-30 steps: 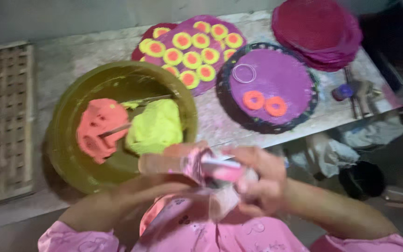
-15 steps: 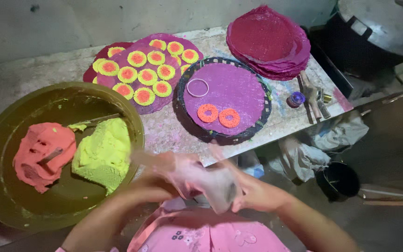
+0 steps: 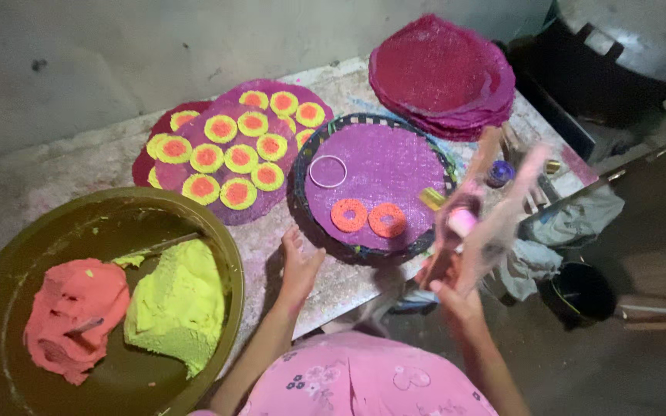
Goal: The person presses orange dough into a wooden hand mold, forms flower rosettes, and places them in rings on purple discs to build decorative flower patterns, working through multiple discs while keeping bowls of orange and yellow dough beside the work.
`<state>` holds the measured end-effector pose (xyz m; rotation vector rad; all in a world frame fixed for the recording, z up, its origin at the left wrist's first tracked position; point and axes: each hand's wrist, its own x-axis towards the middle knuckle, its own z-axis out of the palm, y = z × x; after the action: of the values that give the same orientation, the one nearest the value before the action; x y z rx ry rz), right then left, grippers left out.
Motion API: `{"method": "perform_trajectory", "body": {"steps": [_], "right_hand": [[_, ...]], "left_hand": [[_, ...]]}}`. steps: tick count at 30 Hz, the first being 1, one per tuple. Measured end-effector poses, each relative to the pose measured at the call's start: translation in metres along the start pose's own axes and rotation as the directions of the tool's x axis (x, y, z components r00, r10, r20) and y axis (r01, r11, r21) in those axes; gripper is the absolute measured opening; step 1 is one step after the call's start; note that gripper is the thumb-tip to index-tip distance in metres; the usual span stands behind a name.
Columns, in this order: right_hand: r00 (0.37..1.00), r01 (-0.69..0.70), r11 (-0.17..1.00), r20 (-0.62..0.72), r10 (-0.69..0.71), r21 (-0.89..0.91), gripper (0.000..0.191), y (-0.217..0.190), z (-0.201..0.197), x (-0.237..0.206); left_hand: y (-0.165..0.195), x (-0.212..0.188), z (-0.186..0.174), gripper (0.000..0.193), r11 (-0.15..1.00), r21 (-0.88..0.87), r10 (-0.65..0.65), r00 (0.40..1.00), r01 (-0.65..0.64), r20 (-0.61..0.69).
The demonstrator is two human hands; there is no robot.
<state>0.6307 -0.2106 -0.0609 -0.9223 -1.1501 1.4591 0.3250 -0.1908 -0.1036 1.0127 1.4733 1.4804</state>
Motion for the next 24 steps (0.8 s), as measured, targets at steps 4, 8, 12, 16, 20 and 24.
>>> {"method": "perform_trajectory", "body": {"steps": [4, 8, 12, 16, 20, 24], "right_hand": [[0.990, 0.089, 0.996, -0.112, -0.088, 0.006, 0.076, 0.001, -0.013, 0.011], [0.992, 0.115, 0.991, -0.065, -0.110, 0.067, 0.076, -0.012, -0.017, 0.038], [0.990, 0.112, 0.986, 0.070, -0.121, 0.123, 0.076, -0.032, -0.025, 0.078], [0.990, 0.063, 0.996, 0.120, -0.070, 0.057, 0.073, -0.046, -0.048, 0.119], [0.989, 0.064, 0.997, 0.137, -0.058, -0.039, 0.077, -0.039, -0.073, 0.153], [0.976, -0.015, 0.999, 0.219, 0.007, 0.036, 0.072, -0.030, -0.090, 0.180]], "left_hand": [[-0.022, 0.036, 0.018, 0.083, 0.971, -0.195, -0.150, 0.987, 0.136, -0.059], [-0.012, 0.088, 0.023, 0.071, 0.960, -0.172, -0.231, 0.973, 0.223, -0.028], [-0.003, 0.120, 0.020, 0.046, 0.926, -0.258, -0.253, 0.961, 0.275, 0.115], [-0.006, 0.116, 0.032, 0.029, 0.945, -0.014, -0.324, 0.936, 0.326, -0.138], [-0.034, 0.082, 0.069, 0.028, 0.908, -0.315, -0.358, 0.900, 0.275, -0.246], [-0.060, 0.065, 0.092, 0.032, 0.881, -0.432, -0.325, 0.912, 0.195, -0.251]]}}
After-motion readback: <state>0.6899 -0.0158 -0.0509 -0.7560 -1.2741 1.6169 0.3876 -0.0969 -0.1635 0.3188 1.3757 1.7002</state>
